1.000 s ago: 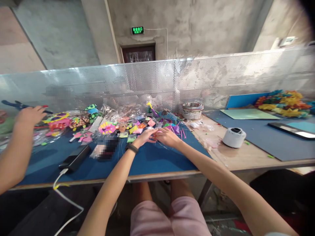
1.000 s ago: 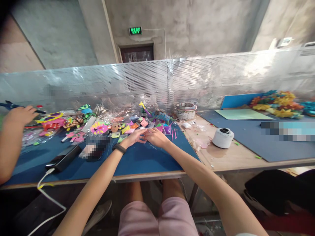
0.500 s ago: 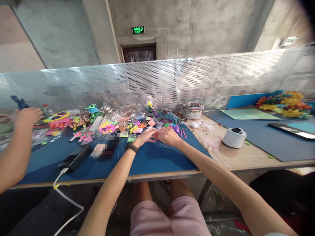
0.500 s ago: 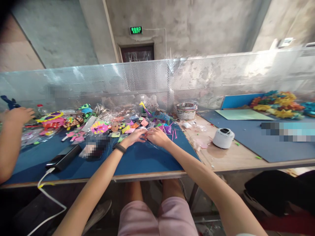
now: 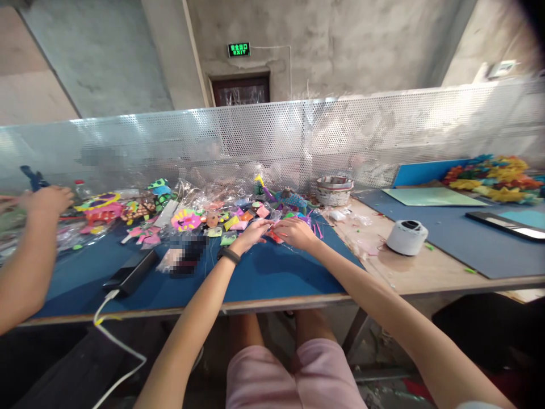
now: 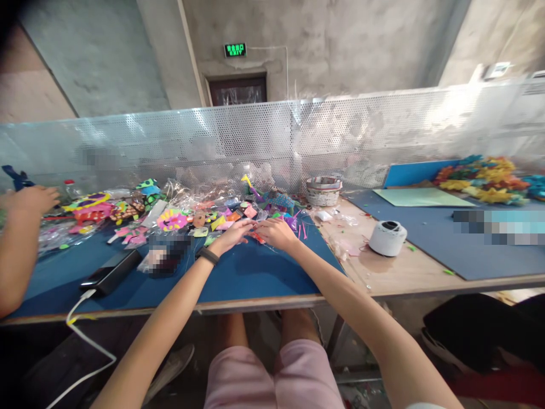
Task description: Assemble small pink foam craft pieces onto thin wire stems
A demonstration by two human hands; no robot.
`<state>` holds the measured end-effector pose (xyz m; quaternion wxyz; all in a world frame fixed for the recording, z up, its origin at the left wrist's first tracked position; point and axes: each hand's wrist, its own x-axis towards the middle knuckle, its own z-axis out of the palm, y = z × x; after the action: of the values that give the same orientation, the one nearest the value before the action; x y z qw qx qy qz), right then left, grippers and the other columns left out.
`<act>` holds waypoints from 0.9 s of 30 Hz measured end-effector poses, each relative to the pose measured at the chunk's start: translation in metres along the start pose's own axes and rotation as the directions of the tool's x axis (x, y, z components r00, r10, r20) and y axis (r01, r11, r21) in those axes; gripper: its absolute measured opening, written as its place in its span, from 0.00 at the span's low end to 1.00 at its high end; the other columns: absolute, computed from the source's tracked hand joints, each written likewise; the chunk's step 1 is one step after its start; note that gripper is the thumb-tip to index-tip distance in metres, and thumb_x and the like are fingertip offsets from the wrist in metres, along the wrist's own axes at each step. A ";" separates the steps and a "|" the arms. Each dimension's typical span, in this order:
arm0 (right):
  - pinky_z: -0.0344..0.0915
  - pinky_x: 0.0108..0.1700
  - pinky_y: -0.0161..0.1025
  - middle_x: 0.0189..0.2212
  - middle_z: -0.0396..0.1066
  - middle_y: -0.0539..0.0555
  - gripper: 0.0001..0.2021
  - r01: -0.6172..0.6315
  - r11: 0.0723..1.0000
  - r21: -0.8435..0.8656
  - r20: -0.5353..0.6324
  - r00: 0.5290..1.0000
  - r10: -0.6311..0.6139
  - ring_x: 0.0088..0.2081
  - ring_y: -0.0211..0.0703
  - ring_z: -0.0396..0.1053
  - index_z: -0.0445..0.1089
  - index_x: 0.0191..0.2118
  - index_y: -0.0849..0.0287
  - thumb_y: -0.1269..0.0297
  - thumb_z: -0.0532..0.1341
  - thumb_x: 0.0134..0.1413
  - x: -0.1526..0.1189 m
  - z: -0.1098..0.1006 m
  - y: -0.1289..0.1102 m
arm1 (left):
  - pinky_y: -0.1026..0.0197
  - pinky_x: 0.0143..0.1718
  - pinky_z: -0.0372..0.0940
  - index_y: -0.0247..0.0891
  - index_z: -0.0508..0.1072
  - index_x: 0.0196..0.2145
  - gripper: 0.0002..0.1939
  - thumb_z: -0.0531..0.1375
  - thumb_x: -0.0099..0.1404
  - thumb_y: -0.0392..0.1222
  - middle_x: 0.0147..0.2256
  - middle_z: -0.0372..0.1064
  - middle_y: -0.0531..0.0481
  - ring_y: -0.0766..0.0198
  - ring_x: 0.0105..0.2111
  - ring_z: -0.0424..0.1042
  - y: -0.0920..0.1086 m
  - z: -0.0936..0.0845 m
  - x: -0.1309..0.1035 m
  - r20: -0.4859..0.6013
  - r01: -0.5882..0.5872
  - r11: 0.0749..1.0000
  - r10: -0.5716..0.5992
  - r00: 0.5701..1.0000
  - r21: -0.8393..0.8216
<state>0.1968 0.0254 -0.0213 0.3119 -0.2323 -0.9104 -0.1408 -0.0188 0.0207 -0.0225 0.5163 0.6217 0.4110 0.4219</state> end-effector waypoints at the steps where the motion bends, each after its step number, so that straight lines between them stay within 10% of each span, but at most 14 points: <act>1: 0.63 0.47 0.39 0.47 0.77 0.55 0.11 -0.004 1.000 -0.005 -0.001 1.000 0.004 0.45 0.45 0.73 0.79 0.43 0.53 0.64 0.58 0.66 0.000 -0.001 0.000 | 0.70 0.24 0.64 0.38 0.75 0.51 0.18 0.63 0.65 0.46 0.49 0.73 0.42 0.62 0.38 0.74 0.001 0.000 -0.001 -0.006 -0.006 1.000 0.006 1.000 0.009; 27: 0.57 0.35 0.34 0.40 0.77 0.54 0.11 -0.005 0.996 -0.085 0.042 0.999 0.008 0.39 0.41 0.72 0.77 0.43 0.54 0.63 0.56 0.67 -0.002 0.000 -0.001 | 0.60 0.41 0.70 0.34 0.75 0.42 0.15 0.69 0.57 0.34 0.37 0.73 0.45 0.65 0.35 0.74 -0.006 -0.003 0.005 -0.008 0.020 0.963 -0.023 1.000 -0.268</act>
<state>0.1978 0.0239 -0.0229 0.2828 -0.2513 -0.9093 -0.1734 -0.0203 0.0266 -0.0276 0.5981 0.5393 0.3596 0.4713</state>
